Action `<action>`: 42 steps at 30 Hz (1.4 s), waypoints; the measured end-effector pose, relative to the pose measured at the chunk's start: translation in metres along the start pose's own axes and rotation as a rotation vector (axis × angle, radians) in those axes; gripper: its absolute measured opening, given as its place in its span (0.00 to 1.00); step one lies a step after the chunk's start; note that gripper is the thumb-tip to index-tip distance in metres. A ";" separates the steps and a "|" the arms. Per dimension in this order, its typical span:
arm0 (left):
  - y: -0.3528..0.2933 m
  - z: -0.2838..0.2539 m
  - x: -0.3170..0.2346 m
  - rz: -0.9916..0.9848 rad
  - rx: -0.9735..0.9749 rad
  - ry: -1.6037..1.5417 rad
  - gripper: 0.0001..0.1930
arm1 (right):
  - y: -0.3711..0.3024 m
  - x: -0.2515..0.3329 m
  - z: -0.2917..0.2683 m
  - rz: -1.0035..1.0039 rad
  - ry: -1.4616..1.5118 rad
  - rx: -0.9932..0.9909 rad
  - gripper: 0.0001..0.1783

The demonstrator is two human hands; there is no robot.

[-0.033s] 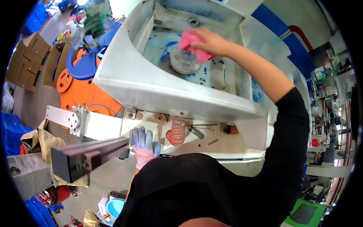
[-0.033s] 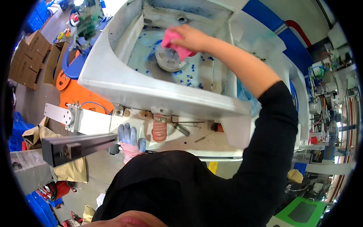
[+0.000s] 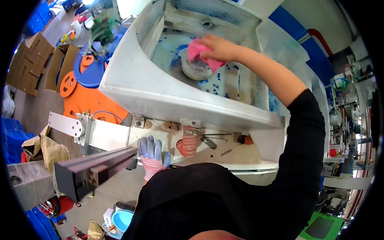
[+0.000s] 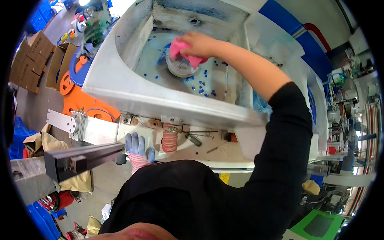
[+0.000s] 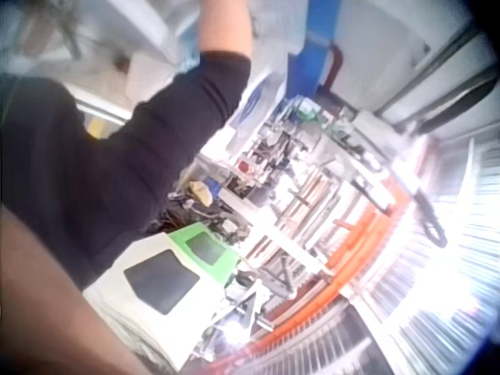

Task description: The person wipes blue and orange plastic reels with a pink cloth, then cleans the interior of a white machine hopper and its surrounding surfaces. The person repeatedly opens and closes the hopper door, wipes the interior, and handles the reels one at a time.

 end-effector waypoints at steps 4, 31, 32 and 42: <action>-0.004 -0.003 0.005 -0.012 0.004 0.031 0.33 | 0.046 0.014 0.036 -0.068 -0.101 0.565 0.22; 0.018 -0.009 0.001 -0.054 0.137 -0.105 0.25 | 0.048 0.029 0.050 -0.195 -0.426 0.701 0.18; 0.018 -0.012 -0.001 -0.051 0.143 -0.087 0.25 | 0.048 0.031 0.040 -0.214 -0.421 0.646 0.19; 0.019 -0.005 0.000 -0.077 0.232 -0.087 0.26 | 0.069 0.033 -0.060 0.075 -0.322 -0.195 0.21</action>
Point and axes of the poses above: each hand's wrist, its own y-axis towards the middle knuckle, its own z-axis out of the palm, x = y × z, the point moved 6 cm from there along y, towards the middle knuckle, and after that the axes turned 15 degrees about -z, right-handed, at the moved point
